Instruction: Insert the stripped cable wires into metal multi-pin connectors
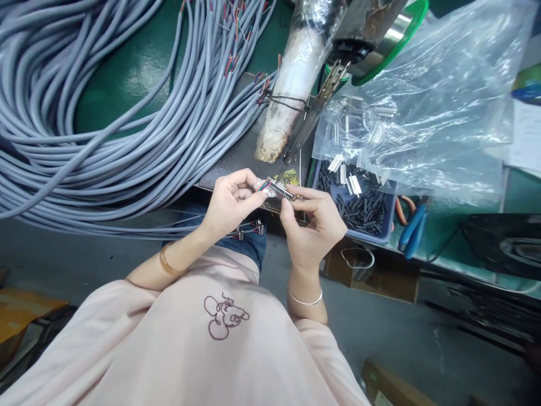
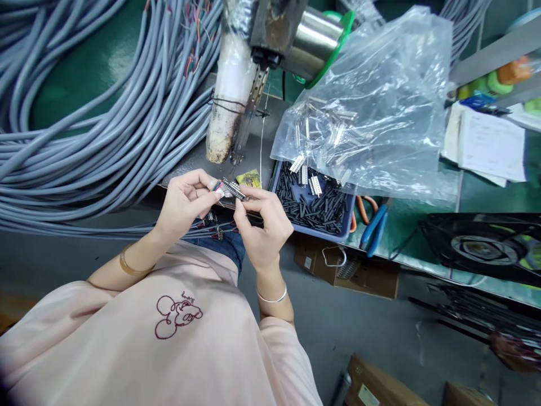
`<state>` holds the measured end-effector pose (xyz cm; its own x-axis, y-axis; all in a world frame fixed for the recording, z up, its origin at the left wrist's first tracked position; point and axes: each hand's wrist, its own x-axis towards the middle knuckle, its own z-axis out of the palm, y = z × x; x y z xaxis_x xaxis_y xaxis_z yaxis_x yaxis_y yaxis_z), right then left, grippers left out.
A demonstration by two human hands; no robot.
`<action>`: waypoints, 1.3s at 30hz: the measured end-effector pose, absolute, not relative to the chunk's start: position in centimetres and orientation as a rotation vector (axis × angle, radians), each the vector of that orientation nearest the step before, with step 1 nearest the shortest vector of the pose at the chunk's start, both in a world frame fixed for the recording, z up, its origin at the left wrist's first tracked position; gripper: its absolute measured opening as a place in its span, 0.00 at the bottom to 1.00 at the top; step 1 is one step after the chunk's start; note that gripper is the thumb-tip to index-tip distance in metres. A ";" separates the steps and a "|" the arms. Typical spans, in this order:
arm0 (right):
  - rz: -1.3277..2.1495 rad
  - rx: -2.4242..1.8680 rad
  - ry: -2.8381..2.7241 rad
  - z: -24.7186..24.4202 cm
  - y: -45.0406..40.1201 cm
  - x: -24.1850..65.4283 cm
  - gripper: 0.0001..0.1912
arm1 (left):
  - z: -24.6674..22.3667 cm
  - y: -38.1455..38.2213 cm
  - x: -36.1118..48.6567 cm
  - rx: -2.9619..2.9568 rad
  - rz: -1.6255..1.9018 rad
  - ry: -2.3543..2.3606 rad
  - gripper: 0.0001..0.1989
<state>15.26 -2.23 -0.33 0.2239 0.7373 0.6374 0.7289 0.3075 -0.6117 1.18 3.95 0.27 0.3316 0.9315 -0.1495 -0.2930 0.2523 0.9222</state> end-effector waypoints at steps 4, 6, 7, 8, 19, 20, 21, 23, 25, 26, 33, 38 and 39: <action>-0.025 -1.426 -1.513 -0.2 -2.3 15.3 0.09 | 0.2 4.2 0.8 0.959 0.873 0.800 0.12; 0.011 -1.418 -1.493 -0.2 -2.2 15.2 0.09 | 0.1 4.2 0.8 0.939 0.872 0.779 0.12; 0.022 -1.410 -1.483 -0.3 -2.2 15.2 0.09 | 0.1 4.2 0.8 0.930 0.892 0.775 0.12; 0.021 -1.405 -1.483 -0.3 -2.2 15.1 0.09 | 0.0 4.1 0.9 0.926 0.919 0.773 0.12; -0.128 -1.419 -1.572 -0.7 -1.9 15.0 0.08 | -0.1 4.2 1.6 1.005 1.082 0.784 0.11; -0.118 -1.420 -1.565 -0.7 -1.9 15.0 0.08 | -0.1 4.2 1.6 1.000 1.078 0.778 0.11; -0.106 -1.422 -1.556 -0.7 -1.8 15.0 0.08 | -0.1 4.2 1.6 0.995 1.074 0.775 0.11; -0.087 -1.420 -1.545 -0.7 -1.7 14.9 0.09 | -0.1 4.3 1.6 0.990 1.068 0.772 0.10; -0.087 -1.415 -1.546 -0.7 -1.7 14.9 0.09 | -0.1 4.2 1.5 0.996 1.073 0.780 0.10; -0.097 -1.413 -1.552 -0.7 -1.7 14.9 0.09 | -0.1 4.2 1.5 1.002 1.076 0.791 0.10; -0.051 -1.408 -1.534 -0.6 -1.8 15.1 0.09 | 0.0 4.1 1.1 1.016 0.978 0.788 0.11; -0.076 -1.430 -1.544 -0.7 -1.8 15.1 0.08 | 0.0 4.0 1.5 1.046 1.072 0.771 0.10; -0.083 -1.433 -1.548 -0.8 -1.8 15.1 0.08 | 0.0 4.0 1.6 1.055 1.087 0.768 0.10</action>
